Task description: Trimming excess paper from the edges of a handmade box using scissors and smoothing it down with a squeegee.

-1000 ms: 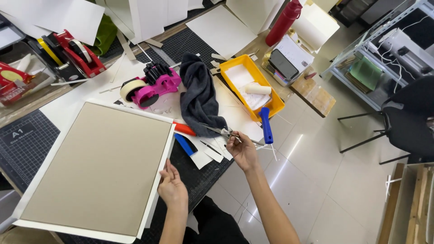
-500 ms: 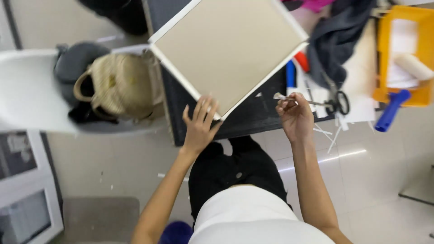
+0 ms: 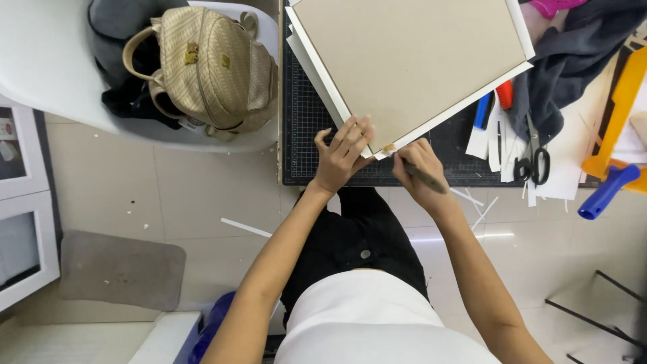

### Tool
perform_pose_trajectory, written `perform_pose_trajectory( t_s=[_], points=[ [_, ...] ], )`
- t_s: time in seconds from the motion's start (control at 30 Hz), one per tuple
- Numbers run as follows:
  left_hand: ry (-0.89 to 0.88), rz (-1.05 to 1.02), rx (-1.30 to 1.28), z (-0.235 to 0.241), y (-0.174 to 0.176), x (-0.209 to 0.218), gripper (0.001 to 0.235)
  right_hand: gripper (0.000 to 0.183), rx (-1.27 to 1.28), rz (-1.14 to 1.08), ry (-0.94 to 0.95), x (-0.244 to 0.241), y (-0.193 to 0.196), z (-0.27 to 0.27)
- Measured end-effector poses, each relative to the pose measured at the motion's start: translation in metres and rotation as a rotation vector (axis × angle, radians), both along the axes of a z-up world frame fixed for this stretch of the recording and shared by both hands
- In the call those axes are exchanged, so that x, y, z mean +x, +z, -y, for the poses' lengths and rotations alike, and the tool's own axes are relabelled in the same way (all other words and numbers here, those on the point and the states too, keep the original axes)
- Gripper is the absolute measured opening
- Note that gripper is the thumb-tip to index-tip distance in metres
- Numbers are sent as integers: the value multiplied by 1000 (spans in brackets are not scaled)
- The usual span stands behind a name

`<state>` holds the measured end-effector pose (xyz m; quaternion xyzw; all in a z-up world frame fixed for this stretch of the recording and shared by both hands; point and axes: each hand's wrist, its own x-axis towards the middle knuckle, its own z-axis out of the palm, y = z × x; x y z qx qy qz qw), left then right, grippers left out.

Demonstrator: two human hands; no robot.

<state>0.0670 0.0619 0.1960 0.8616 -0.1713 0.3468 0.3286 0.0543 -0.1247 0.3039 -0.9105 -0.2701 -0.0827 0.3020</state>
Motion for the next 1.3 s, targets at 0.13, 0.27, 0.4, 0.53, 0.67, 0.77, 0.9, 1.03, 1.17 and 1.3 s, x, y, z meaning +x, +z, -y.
perform_pose_trajectory(
  t_s=[0.13, 0.27, 0.4, 0.53, 0.67, 0.77, 0.9, 1.03, 1.17, 1.3],
  points=[
    [32, 56, 39, 13, -28, 4, 50, 12, 142, -24, -102, 11, 14, 17],
    [45, 91, 39, 19, -49, 6, 54, 9, 62, -70, -140, 24, -8, 47],
    [67, 94, 57, 23, -56, 3, 56, 10, 194, -18, -200, 38, -4, 70],
    [84, 94, 57, 26, -58, 8, 57, 10, 149, -15, -198, 54, -6, 96],
    [110, 84, 70, 26, -63, 5, 56, 10, 141, 25, -174, 68, -6, 111],
    [99, 72, 77, 22, -65, 1, 56, 13, 219, 14, -189, 74, -15, 132],
    [98, 77, 68, 24, -64, 2, 52, 10, 223, 59, -224, 86, -10, 135],
    [113, 78, 71, 27, -66, 5, 49, 12, 321, 14, -303, 93, -4, 138],
    [126, 90, 57, 29, -68, 3, 46, 14, 452, -39, -445, 79, -37, 119],
    [145, 48, 59, 34, -81, -2, 49, 14, 381, -168, -456, 23, -38, 54]
  ],
)
